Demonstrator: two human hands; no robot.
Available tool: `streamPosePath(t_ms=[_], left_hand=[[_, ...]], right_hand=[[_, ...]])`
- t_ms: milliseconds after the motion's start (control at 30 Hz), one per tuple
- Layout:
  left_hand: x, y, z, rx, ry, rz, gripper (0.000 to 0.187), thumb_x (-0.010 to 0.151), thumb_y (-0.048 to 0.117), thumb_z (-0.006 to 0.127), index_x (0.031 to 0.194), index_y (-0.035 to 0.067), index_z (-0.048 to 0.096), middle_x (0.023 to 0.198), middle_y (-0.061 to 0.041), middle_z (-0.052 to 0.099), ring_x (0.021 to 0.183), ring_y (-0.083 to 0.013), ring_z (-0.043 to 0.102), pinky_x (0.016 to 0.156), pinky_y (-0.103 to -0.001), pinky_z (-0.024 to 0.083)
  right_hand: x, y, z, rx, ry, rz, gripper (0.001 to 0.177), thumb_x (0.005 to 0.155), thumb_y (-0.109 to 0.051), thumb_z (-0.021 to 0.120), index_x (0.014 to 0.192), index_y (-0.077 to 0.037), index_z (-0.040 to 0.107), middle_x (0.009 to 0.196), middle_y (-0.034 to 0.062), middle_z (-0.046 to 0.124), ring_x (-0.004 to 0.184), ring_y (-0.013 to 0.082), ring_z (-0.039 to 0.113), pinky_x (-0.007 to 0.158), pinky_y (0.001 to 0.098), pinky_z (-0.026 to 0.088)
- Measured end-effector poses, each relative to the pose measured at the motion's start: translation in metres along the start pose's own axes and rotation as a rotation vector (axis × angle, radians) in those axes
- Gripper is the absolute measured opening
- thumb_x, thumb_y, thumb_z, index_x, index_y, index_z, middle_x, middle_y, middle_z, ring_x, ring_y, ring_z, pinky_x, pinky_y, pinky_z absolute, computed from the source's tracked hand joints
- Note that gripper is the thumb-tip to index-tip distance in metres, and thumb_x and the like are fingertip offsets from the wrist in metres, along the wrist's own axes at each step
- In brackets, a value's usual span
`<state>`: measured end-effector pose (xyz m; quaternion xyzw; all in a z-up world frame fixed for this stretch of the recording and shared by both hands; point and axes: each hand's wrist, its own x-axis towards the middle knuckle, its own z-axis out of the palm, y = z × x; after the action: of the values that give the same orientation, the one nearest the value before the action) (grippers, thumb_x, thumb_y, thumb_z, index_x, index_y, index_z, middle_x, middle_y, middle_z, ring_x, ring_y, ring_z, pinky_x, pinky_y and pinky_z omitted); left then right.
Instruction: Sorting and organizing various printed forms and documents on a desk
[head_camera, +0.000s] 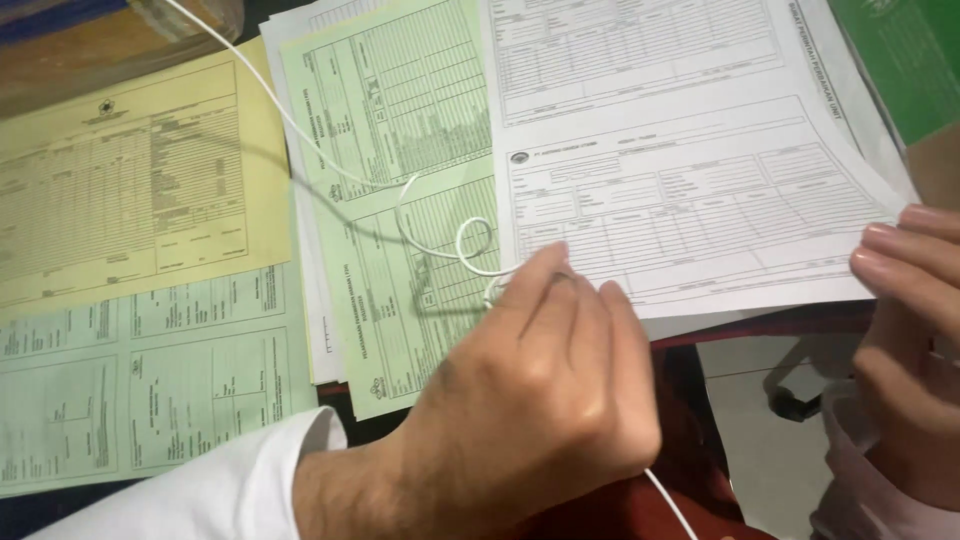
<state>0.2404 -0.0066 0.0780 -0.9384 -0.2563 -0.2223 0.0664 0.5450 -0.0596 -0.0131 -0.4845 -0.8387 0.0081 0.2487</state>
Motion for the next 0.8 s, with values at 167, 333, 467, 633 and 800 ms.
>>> streamPosePath(t_ms=[167,333,467,633,800], left_hand=[[0.017,0.011,0.036,0.155,0.168,0.103,0.019,0.081,-0.006,0.048,0.082,-0.005,0.066,0.073,-0.016,0.063,0.069,-0.0226,0.063,0.087,-0.034,0.059],[0.029,0.021,0.049,0.060,0.195,0.134,0.020,0.084,0.000,0.047,0.086,-0.007,0.066,0.077,-0.020,0.064,0.075,-0.0286,0.066,0.088,-0.035,0.058],[0.035,0.018,0.046,-0.038,0.148,0.095,0.018,0.089,-0.001,0.047,0.088,-0.003,0.064,0.072,-0.013,0.057,0.068,-0.0255,0.055,0.080,-0.034,0.053],[0.028,-0.005,0.046,-0.053,-0.318,-0.058,0.084,0.069,0.048,0.072,0.131,0.004,0.035,0.128,-0.022,0.045,0.114,-0.0369,0.050,0.083,-0.053,0.047],[0.011,-0.023,0.035,0.088,-0.785,-0.249,0.098,0.072,0.056,0.061,0.142,0.007,0.013,0.136,-0.018,0.032,0.114,-0.0357,0.040,0.065,-0.047,0.054]], right_hand=[[0.021,-0.054,-0.016,-0.196,0.089,0.084,0.013,0.072,0.016,0.042,0.083,0.014,0.048,0.120,0.0380,0.052,0.113,0.0548,0.051,0.106,0.0619,0.041],[0.060,-0.058,-0.023,-0.305,0.057,-0.333,0.019,0.078,-0.006,0.045,0.063,-0.008,0.055,0.102,0.0172,0.063,0.096,0.0502,0.059,0.080,0.0652,0.044],[0.062,-0.061,-0.003,-0.325,0.194,-0.020,0.013,0.087,-0.013,0.061,0.095,-0.012,0.071,0.102,0.0087,0.070,0.099,0.0314,0.065,0.077,0.0433,0.033],[0.057,-0.059,0.004,-0.330,0.241,0.058,0.018,0.090,0.002,0.061,0.089,-0.011,0.074,0.087,0.0046,0.071,0.080,0.0241,0.067,0.081,0.0433,0.024],[0.048,-0.048,0.007,-0.331,0.271,0.024,0.022,0.080,0.008,0.070,0.087,-0.013,0.073,0.085,0.0020,0.070,0.073,0.0239,0.062,0.080,0.0456,0.028]])
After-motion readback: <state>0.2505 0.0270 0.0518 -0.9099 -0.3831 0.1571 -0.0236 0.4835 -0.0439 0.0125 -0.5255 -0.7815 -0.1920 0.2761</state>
